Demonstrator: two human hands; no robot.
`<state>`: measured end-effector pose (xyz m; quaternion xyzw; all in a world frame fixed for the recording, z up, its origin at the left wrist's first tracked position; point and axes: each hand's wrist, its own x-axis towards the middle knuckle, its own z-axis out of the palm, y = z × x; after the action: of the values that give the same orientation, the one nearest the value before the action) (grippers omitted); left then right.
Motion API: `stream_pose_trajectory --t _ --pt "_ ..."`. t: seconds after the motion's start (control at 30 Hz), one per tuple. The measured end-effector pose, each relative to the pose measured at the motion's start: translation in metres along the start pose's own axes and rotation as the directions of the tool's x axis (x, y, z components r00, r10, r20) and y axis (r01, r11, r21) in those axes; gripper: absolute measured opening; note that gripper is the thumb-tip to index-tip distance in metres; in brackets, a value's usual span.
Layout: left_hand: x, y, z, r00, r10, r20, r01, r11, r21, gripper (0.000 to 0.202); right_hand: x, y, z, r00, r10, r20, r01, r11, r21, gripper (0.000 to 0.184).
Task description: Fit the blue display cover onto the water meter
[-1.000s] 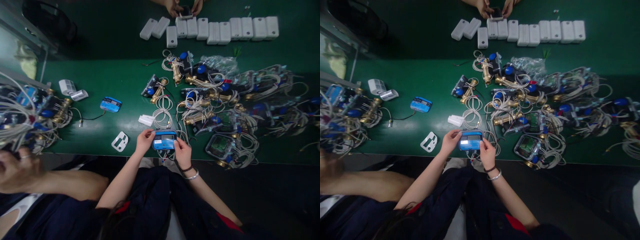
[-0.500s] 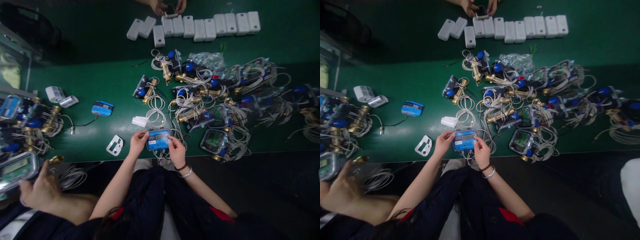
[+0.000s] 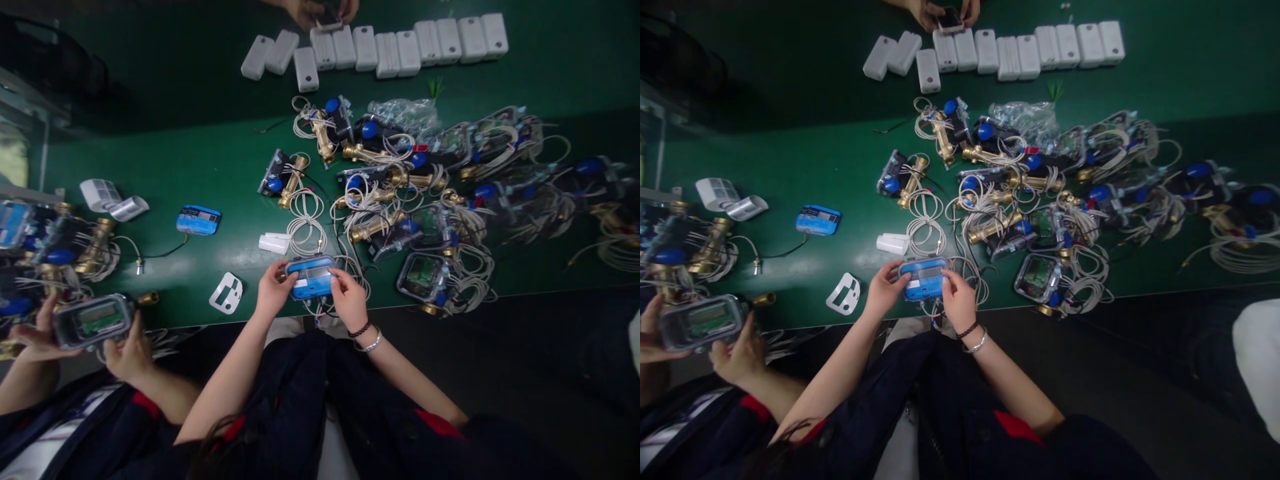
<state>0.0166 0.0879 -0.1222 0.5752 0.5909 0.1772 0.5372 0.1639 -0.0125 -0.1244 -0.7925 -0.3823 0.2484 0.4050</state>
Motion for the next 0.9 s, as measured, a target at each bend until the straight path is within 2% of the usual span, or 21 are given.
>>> stream_pose_trajectory --t 0.07,0.13,0.2,0.27,0.37,0.43,0.5,0.6,0.73,0.9 --pt "-0.009 -0.001 0.004 0.992 0.121 0.032 -0.123 0.988 0.098 0.064 0.005 -0.005 -0.005 0.991 -0.090 0.097 0.107 0.975 -0.193 0.035" --pt "-0.017 -0.005 0.009 0.973 0.222 0.065 -0.230 0.959 0.164 0.079 0.011 -0.011 -0.012 0.965 -0.128 0.229 0.208 0.904 -0.373 0.041" --pt "-0.023 -0.010 0.012 0.962 0.259 0.088 -0.271 0.941 0.200 0.087 0.017 -0.013 -0.018 0.938 -0.103 0.330 0.260 0.841 -0.475 0.045" --pt "-0.025 -0.013 0.013 0.957 0.264 0.117 -0.284 0.937 0.205 0.093 0.021 -0.012 -0.021 0.926 -0.084 0.368 0.273 0.822 -0.499 0.046" --pt "-0.022 -0.013 0.012 0.945 0.274 0.177 -0.306 0.933 0.189 0.097 0.023 0.000 -0.019 0.939 -0.129 0.320 0.260 0.874 -0.411 0.052" --pt "-0.019 -0.010 0.009 0.941 0.267 0.205 -0.305 0.934 0.184 0.097 0.023 0.013 -0.012 0.947 -0.157 0.279 0.232 0.937 -0.262 0.066" --pt "-0.016 -0.008 0.008 0.944 0.249 0.215 -0.291 0.937 0.191 0.096 0.022 0.027 -0.004 0.942 -0.154 0.297 0.184 0.980 -0.074 0.079" --pt "-0.017 -0.006 0.007 0.943 0.249 0.221 -0.295 0.932 0.210 0.098 0.022 0.045 0.006 0.916 -0.137 0.377 0.100 0.988 0.115 0.083" --pt "-0.024 -0.013 0.011 0.935 0.276 0.223 -0.326 0.916 0.235 0.100 0.024 0.060 0.007 0.870 -0.159 0.467 0.062 0.974 0.216 0.084" --pt "-0.031 -0.027 0.016 0.919 0.318 0.233 -0.376 0.886 0.272 0.098 0.027 0.069 0.000 0.839 -0.212 0.502 0.082 0.960 0.268 0.078"
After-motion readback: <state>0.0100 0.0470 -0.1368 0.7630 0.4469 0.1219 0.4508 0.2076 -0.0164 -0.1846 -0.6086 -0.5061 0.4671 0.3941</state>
